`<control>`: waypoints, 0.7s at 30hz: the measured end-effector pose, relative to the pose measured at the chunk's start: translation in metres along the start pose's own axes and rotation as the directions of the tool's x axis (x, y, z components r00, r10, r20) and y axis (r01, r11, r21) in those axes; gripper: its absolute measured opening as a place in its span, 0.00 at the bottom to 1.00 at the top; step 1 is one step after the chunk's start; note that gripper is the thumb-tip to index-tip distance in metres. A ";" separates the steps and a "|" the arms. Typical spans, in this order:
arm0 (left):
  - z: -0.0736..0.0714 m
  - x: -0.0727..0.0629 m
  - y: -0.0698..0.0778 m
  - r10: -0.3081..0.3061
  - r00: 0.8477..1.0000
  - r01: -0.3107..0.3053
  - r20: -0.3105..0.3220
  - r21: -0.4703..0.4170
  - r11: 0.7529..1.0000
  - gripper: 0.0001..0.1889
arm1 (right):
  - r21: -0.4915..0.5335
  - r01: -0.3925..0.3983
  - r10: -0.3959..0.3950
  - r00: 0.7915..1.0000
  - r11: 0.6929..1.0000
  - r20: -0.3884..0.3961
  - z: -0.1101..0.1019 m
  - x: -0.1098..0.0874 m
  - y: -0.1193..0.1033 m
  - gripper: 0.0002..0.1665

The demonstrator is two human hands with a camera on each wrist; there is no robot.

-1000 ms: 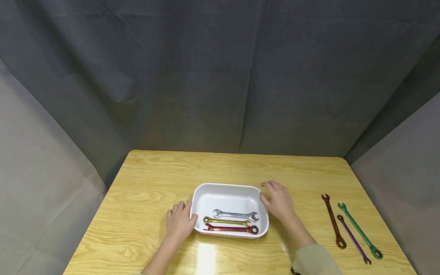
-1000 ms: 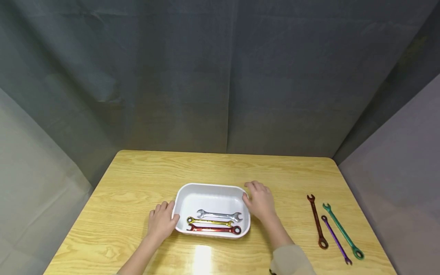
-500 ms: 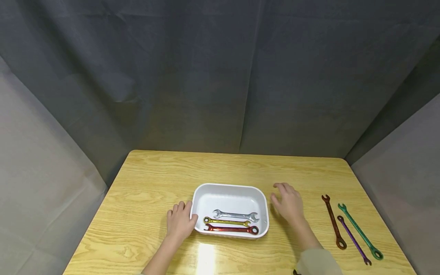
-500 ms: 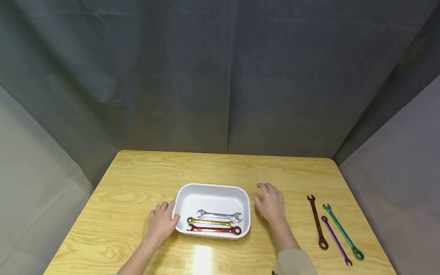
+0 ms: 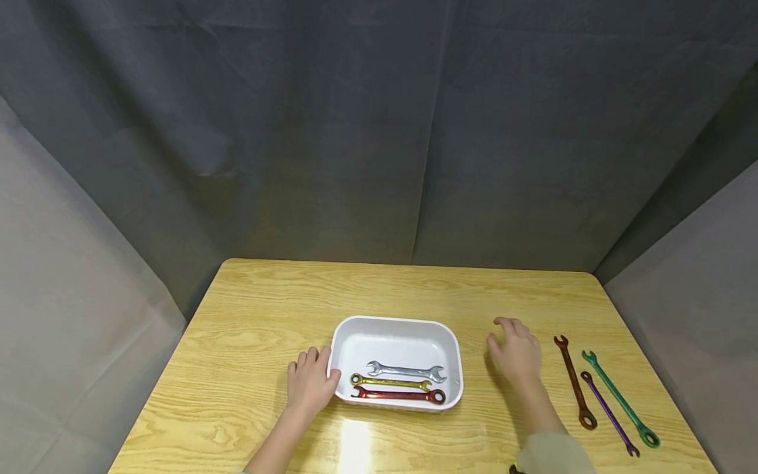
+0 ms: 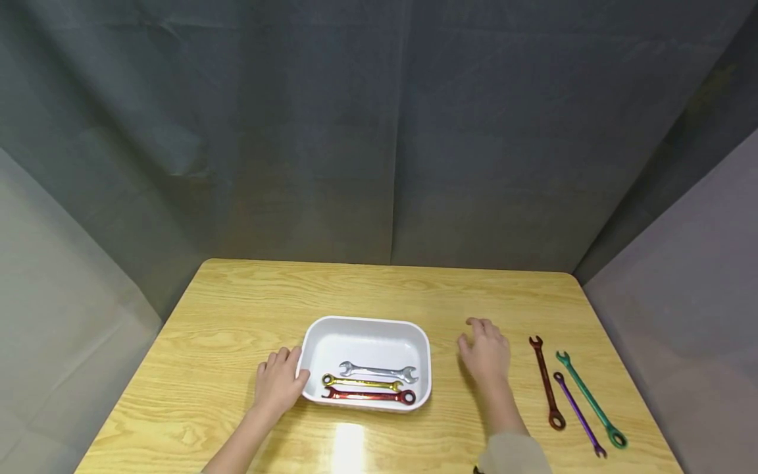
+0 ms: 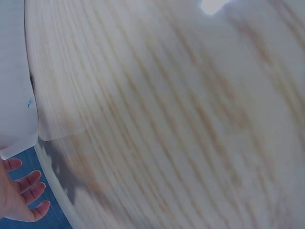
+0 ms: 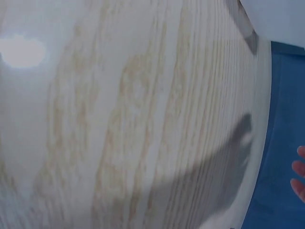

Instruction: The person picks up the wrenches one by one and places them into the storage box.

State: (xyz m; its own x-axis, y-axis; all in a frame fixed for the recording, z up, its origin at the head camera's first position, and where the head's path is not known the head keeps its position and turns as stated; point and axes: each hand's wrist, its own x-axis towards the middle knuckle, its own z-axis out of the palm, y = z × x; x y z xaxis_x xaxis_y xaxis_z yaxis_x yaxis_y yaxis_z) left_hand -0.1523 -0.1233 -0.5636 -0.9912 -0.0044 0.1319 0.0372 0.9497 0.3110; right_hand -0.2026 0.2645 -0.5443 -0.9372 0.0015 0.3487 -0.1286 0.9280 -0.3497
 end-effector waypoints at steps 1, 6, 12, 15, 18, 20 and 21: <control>0.000 0.000 0.000 0.000 1.000 0.000 0.000 0.001 1.000 0.24 | 0.002 -0.009 0.009 1.000 1.000 -0.001 -0.001 -0.001 0.002 0.20; 0.001 0.001 0.000 0.000 1.000 0.000 -0.002 0.003 1.000 0.24 | 0.000 -0.039 0.039 0.999 0.999 -0.021 -0.004 -0.004 0.015 0.21; 0.000 0.000 0.000 0.002 1.000 -0.002 -0.002 -0.001 1.000 0.24 | 0.004 -0.150 0.150 0.989 0.989 0.015 -0.009 -0.007 0.033 0.22; 0.000 0.000 0.000 0.002 1.000 -0.002 -0.004 0.000 1.000 0.23 | 0.007 -0.212 0.211 0.977 0.977 0.024 -0.012 -0.008 0.039 0.22; 0.000 0.000 0.000 0.001 1.000 -0.001 -0.004 0.000 1.000 0.24 | 0.004 -0.245 0.244 0.969 0.970 0.034 -0.016 -0.010 0.044 0.23; 0.000 0.000 0.000 0.001 1.000 -0.001 -0.005 -0.002 1.000 0.24 | -0.006 -0.259 0.259 0.965 0.966 0.050 -0.018 -0.012 0.048 0.24; -0.001 0.000 0.000 0.001 1.000 -0.001 -0.004 -0.002 1.000 0.24 | -0.008 -0.267 0.267 0.962 0.964 0.059 -0.018 -0.013 0.049 0.25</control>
State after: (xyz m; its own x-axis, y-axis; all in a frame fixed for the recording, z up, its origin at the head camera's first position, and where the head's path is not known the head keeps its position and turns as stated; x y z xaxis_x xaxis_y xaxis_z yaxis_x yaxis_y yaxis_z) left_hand -0.1525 -0.1235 -0.5631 -0.9907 -0.0049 0.1362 0.0383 0.9490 0.3128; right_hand -0.1912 0.3169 -0.5500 -0.9550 0.2269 0.1912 0.1284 0.8968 -0.4233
